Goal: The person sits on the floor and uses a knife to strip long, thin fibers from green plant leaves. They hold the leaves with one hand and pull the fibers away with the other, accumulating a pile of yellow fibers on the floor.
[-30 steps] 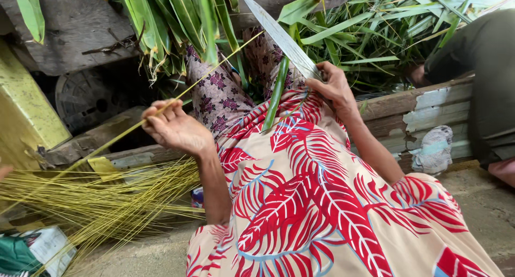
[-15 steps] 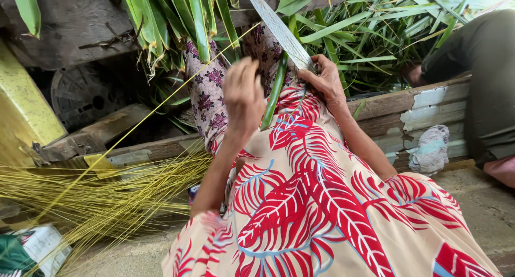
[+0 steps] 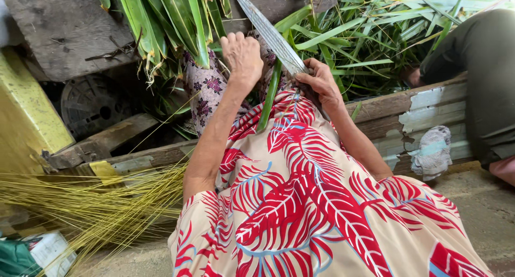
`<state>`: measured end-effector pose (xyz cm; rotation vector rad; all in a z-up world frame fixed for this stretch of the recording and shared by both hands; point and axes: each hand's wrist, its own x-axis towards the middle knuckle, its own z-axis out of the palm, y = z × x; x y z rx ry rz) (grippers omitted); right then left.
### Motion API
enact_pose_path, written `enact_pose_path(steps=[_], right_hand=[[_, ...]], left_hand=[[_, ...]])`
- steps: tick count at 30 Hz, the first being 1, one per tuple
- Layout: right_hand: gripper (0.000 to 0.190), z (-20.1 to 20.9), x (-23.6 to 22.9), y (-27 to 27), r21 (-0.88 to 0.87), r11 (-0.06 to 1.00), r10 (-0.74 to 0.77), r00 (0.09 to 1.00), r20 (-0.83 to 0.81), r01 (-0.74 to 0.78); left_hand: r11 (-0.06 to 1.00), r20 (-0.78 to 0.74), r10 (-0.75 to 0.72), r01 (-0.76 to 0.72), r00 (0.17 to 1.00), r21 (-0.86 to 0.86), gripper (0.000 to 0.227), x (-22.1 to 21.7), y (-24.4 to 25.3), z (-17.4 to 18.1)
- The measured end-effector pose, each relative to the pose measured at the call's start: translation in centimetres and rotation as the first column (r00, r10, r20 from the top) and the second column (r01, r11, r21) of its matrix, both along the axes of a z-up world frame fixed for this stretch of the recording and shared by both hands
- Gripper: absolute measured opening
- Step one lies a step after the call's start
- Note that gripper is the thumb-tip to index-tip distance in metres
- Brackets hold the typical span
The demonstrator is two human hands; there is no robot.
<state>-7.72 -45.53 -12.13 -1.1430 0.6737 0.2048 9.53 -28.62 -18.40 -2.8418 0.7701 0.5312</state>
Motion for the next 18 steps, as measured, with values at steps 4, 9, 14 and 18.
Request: enact_pose_path(steps=[4, 9, 14, 18], right_hand=[[0.042, -0.4, 0.2, -0.2, 0.009, 1.000, 0.010, 1.000, 0.005, -0.010], [0.044, -3.3, -0.2, -0.6, 0.062, 0.998, -0.028, 1.000, -0.008, 0.028], [0.043, -2.3, 0.3, -0.4, 0.072, 0.996, -0.048, 0.998, -0.037, 0.051], [0.033, -3.5, 0.3, -0.3, 0.050, 0.993, -0.113, 0.991, 0.073, 0.110]], left_hand=[[0.987, 0.089, -0.070, 0.057, 0.994, 0.148, 0.004, -2.2, -0.5, -1.0], [0.992, 0.232, -0.072, 0.046, 0.970, 0.115, 0.009, -3.0, -0.1, -1.4], [0.986, 0.231, -0.097, 0.062, 0.968, 0.156, 0.025, -4.1, -0.6, -4.6], [0.937, 0.318, 0.025, 0.088, 0.948, -0.337, 0.025, -5.8, 1.1, -11.3]])
